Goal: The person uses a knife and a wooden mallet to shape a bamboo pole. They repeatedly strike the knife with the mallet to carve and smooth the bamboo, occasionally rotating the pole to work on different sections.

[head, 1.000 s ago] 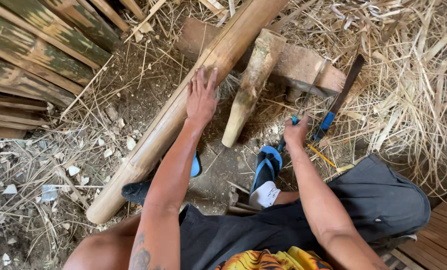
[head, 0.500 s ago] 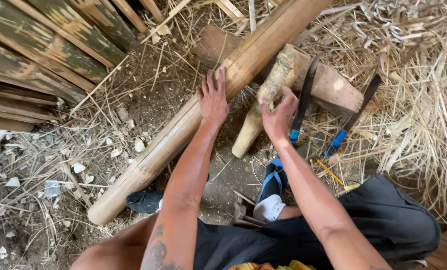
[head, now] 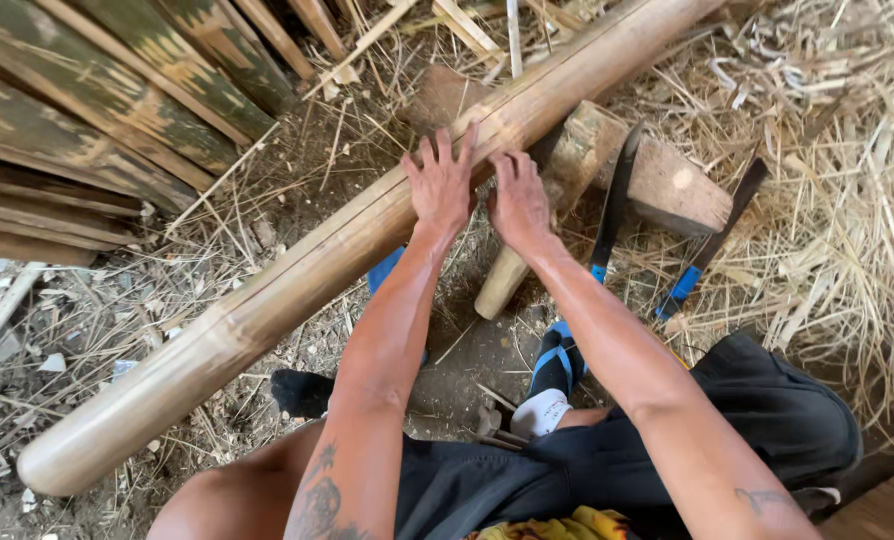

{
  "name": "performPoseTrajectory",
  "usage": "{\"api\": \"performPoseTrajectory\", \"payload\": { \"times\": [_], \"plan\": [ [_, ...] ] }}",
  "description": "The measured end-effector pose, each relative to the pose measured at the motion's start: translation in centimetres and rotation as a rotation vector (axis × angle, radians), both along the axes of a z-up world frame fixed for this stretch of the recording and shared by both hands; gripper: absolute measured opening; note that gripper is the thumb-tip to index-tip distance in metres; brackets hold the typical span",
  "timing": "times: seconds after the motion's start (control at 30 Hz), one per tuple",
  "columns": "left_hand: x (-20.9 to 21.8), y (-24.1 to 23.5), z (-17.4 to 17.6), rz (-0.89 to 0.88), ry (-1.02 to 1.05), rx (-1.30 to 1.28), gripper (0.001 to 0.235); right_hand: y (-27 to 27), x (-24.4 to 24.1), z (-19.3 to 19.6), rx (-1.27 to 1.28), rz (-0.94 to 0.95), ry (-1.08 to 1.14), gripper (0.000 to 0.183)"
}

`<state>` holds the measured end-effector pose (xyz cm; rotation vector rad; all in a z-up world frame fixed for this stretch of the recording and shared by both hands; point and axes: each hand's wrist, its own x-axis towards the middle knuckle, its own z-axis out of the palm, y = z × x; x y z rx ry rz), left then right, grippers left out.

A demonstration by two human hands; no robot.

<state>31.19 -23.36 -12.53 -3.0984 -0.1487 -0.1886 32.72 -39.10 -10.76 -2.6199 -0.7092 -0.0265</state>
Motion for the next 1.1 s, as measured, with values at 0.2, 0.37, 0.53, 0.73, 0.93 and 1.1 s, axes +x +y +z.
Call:
{"api": "performPoseTrajectory", "payload": {
  "times": [0.2,0.37,0.53,0.73,0.93,1.1],
  "plan": [
    [-2.5,-0.5,4.8,0.028,0.25,-0.29,0.107,-2.4,0.0,1.0,-0.255,-0.053,0.329,0.053],
    [-4.9,0.9,5.7,0.032,0.227,-0.205,0.099,-1.0,0.0,0.2,-0.101,-0.03,-0.001,0.061],
    [-8.9,4.8,4.2,0.014,0.257,-0.11,0.1,1.2,3.5,3.1,-0.375,0.177,-0.1,0.094],
    [-15.3,8.5,5.1,0.058,0.128,-0.199,0.104,5.3,5.8,4.9,-0.548,0.303,0.019,0.101],
    [-18.7,12.3,6.0,0.089,0.142,-0.215,0.113,8.7,5.5,3.8,-0.523,0.503,-0.106,0.097],
    [-21.9,15.0,4.8,0.113,0.162,-0.205,0.108,11.4,3.0,3.7,-0.613,0.666,-0.152,0.094]
  ]
}}
